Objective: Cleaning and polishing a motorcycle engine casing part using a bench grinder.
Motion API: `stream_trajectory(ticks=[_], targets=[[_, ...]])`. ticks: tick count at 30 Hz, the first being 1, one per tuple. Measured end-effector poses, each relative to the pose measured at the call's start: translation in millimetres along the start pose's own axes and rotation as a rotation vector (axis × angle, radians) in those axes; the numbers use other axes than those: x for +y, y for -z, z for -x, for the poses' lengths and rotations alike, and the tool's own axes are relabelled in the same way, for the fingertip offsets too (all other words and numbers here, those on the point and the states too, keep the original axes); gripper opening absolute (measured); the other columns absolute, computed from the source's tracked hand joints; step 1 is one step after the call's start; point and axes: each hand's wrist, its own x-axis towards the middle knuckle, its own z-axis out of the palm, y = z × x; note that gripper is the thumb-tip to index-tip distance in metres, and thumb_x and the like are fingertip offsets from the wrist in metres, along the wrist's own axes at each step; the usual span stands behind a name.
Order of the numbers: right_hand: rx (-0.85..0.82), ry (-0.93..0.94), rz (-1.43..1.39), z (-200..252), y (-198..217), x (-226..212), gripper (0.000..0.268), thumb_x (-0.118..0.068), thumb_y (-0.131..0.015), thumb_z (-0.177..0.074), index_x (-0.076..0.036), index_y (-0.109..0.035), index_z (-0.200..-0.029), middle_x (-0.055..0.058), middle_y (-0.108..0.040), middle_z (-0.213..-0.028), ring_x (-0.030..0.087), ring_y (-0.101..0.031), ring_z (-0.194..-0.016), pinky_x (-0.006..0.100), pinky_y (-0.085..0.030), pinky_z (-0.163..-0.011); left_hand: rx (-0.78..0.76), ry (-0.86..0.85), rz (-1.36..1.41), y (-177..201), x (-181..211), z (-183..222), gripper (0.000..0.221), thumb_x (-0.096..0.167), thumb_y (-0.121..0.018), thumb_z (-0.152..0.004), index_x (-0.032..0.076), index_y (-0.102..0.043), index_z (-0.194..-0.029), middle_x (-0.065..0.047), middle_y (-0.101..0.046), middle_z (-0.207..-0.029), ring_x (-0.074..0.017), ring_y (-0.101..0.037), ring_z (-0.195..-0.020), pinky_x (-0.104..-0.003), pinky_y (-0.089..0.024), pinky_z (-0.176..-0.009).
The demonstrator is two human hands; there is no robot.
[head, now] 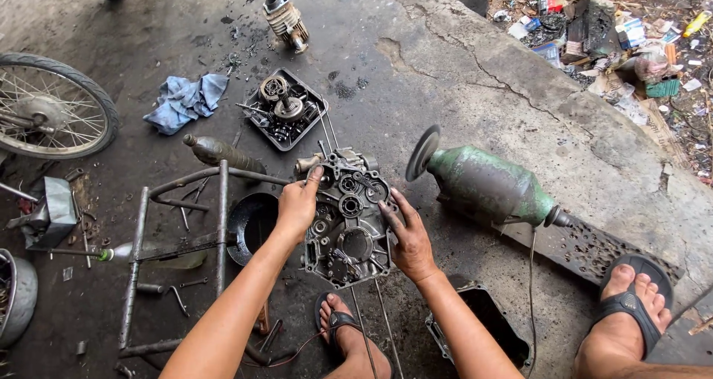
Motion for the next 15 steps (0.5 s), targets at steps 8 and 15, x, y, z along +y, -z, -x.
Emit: stream_trajectory(ticks=[8,15], targets=[[0.111,0.098,0.018,-1.0,14.2,-16.2,0.063,-0.009,-0.076,-0.074,-0.014,-0.063,-0.136,0.018,-0.047,-0.154,0.038,-0.051,-0.139,0.048,-0.044,-0.114,-0.12,-0.123,-0.147,17.8,11.0,9.8,0.083,0.076,-0.046,-0.091,-0.001,-0.074,-0.104,-0.023,-0.073,-0.078,-0.0361,-0.073,-0.084,-0.046,-0.053,-0.081],[0.104,0.185,-0.063,-18.0,38.4,-27.9,0.041,-0.026,-0.08,-0.081,-0.006,-0.066,-0.113,0.015,-0.062,-0.138,0.041,-0.052,-0.141,0.053,-0.038,-0.119,-0.502,0.333,0.346,25.4,23.8,14.1,0.055,0.053,-0.062,-0.093,0.003,-0.07,-0.114,-0.01,-0.078,-0.099,-0.0258,-0.074,-0.095,-0.045,-0.059,-0.082]])
